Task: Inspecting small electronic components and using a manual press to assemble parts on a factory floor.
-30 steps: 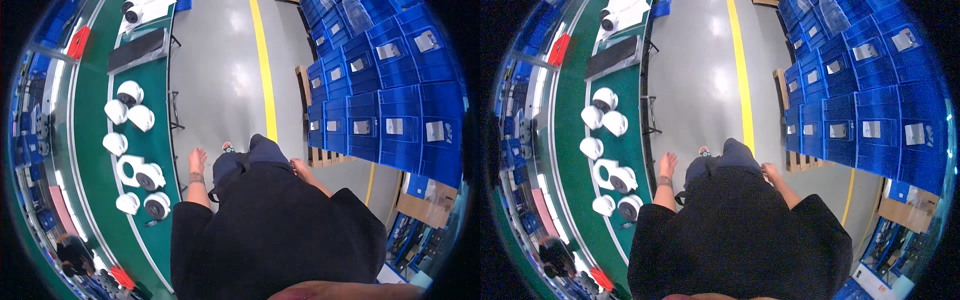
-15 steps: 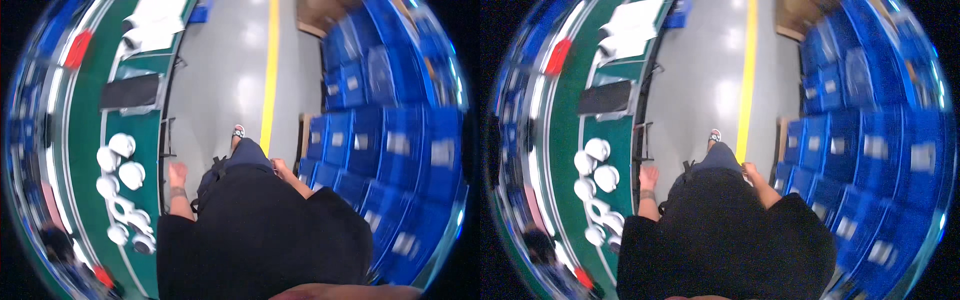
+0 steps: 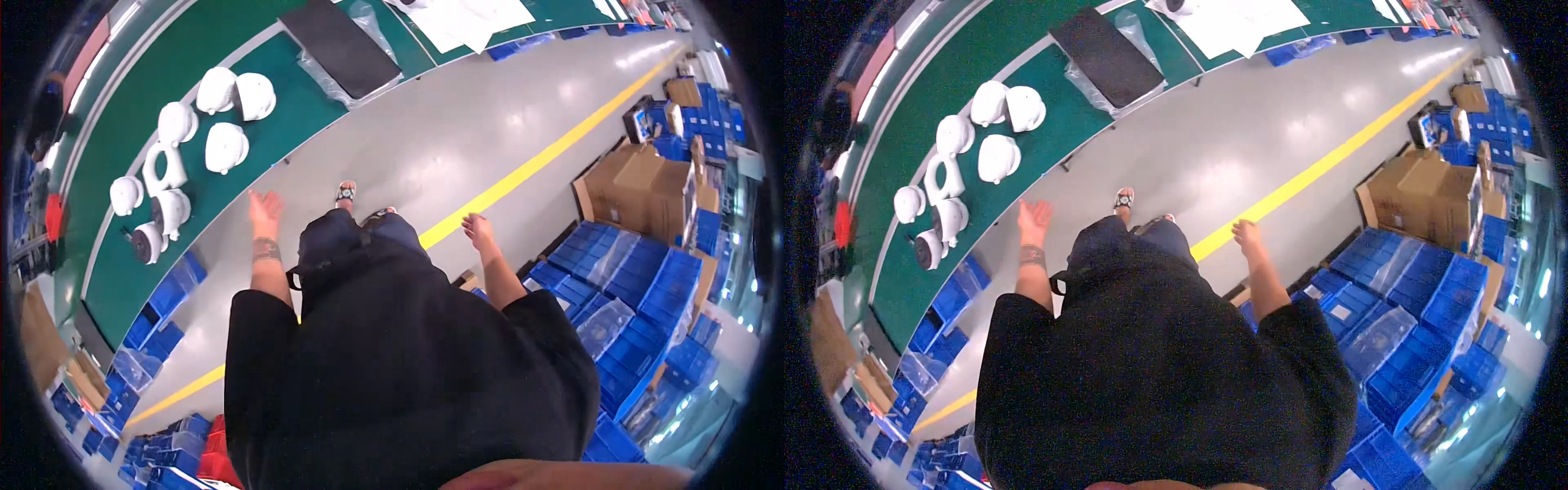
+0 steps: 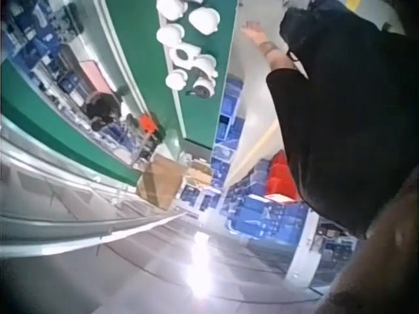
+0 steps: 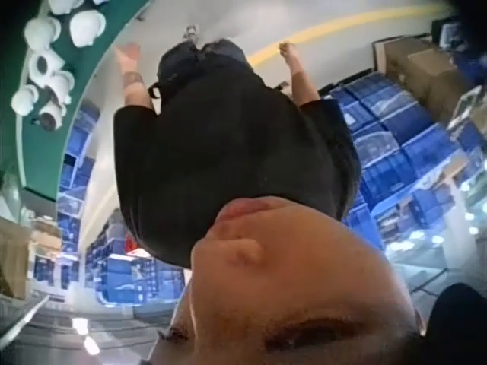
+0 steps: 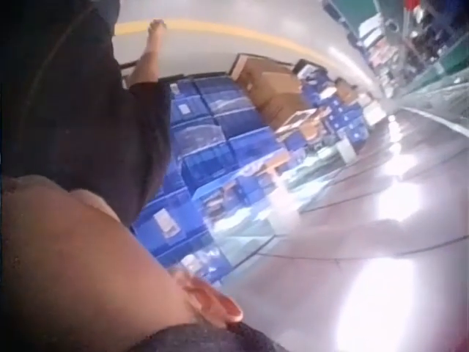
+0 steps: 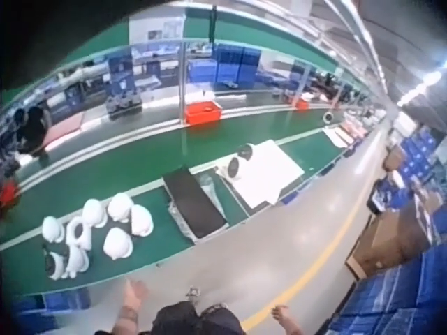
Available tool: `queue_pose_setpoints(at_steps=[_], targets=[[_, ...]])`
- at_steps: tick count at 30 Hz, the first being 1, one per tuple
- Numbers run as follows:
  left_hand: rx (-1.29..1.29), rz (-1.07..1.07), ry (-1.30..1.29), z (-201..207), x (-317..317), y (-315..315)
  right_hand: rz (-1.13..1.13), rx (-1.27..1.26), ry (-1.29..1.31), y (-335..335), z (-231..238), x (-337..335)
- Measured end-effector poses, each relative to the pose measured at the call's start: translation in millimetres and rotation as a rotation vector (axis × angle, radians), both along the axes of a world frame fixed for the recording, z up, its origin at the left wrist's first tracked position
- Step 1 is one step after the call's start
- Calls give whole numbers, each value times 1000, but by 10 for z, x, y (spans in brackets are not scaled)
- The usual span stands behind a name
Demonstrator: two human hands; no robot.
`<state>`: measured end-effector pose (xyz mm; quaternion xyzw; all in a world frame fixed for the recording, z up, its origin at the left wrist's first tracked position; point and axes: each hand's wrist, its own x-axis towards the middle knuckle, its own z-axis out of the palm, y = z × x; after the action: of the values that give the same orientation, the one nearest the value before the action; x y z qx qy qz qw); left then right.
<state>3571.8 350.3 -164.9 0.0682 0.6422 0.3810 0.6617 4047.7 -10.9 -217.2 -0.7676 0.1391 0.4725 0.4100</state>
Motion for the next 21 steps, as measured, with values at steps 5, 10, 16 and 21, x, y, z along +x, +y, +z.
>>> queue_pose_setpoints(at_steps=[5, 10, 16, 21], targets=[[171, -700, 452, -432, 133, 83, 157, 134, -52, 886, 377, -270], [533, -1129, 574, 70, 1174, 157, 218, 124, -141, 966, 740, -602], [955, -1091, 494, 981, 2149, 728, -66, -65, 59, 180, 332, -646], [1276, -1037, 994, 1218, 2818, 1123, -201, -81, 137, -2, 177, -352]])
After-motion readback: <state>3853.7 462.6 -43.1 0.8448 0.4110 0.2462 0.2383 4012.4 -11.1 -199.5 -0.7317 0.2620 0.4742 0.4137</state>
